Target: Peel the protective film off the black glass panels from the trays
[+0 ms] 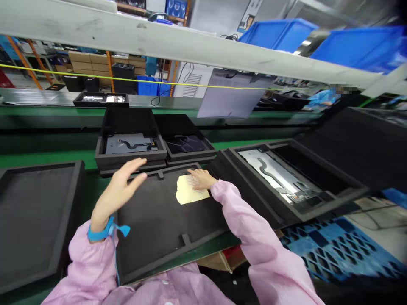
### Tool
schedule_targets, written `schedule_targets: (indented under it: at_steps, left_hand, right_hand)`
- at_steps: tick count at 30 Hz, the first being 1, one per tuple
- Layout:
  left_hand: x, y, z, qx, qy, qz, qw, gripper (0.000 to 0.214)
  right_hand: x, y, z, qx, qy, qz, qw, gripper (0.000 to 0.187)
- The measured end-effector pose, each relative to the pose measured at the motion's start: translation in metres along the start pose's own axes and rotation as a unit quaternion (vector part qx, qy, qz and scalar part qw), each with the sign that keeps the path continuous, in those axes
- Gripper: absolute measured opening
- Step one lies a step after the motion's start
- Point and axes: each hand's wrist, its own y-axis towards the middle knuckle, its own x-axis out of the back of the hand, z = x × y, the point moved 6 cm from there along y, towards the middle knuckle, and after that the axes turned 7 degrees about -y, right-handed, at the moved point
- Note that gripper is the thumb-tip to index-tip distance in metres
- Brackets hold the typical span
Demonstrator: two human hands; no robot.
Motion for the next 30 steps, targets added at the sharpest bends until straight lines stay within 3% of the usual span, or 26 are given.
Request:
schedule_targets:
  at_steps: [3,6,8,10,15,18,23,27,30]
  left_hand:
    - [-0.041,-0.040,-0.036,0.010,0.050,0.194,0.980,0.049]
    - [-0.087,-0.090,-0.048,0.075,0.093,0.408,0.905,0.053]
    - [-0.108,-0.118,-0.041,0.121,0.132,0.488,0.854,0.057]
    - [-0.119,-0.136,-0.024,0.160,0.188,0.496,0.832,0.062]
    - [-0.127,-0.156,0.020,0.185,0.280,0.446,0.830,0.066]
    - [-0.119,-0.160,0.030,0.179,0.282,0.426,0.841,0.062]
    - [-0.089,-0.166,0.039,0.203,0.262,0.392,0.858,0.041]
    - [-0.075,-0.171,0.046,0.219,0.240,0.373,0.869,0.034]
    - [-0.067,-0.173,0.054,0.229,0.235,0.345,0.879,0.030]
  right_hand:
    - [0.001,0.009,-0.004,-0.019,-0.010,0.002,1.000,0.045]
    - [0.004,0.016,-0.007,-0.028,-0.011,0.003,1.000,0.041]
    - [0.005,0.018,-0.008,-0.032,-0.008,0.008,0.999,0.040]
    - [0.005,0.018,-0.009,-0.034,-0.001,0.013,0.999,0.042]
    - [0.002,0.011,-0.010,-0.026,0.038,0.018,0.999,0.045]
    - [-0.002,0.005,-0.011,-0.031,0.075,0.007,0.997,0.046]
    - [0.004,-0.004,-0.007,0.007,0.191,-0.023,0.981,0.036]
    - [0.040,-0.013,-0.012,0.064,0.328,-0.134,0.933,0.025]
    - [0.075,-0.019,-0.030,0.075,0.422,-0.280,0.859,0.026]
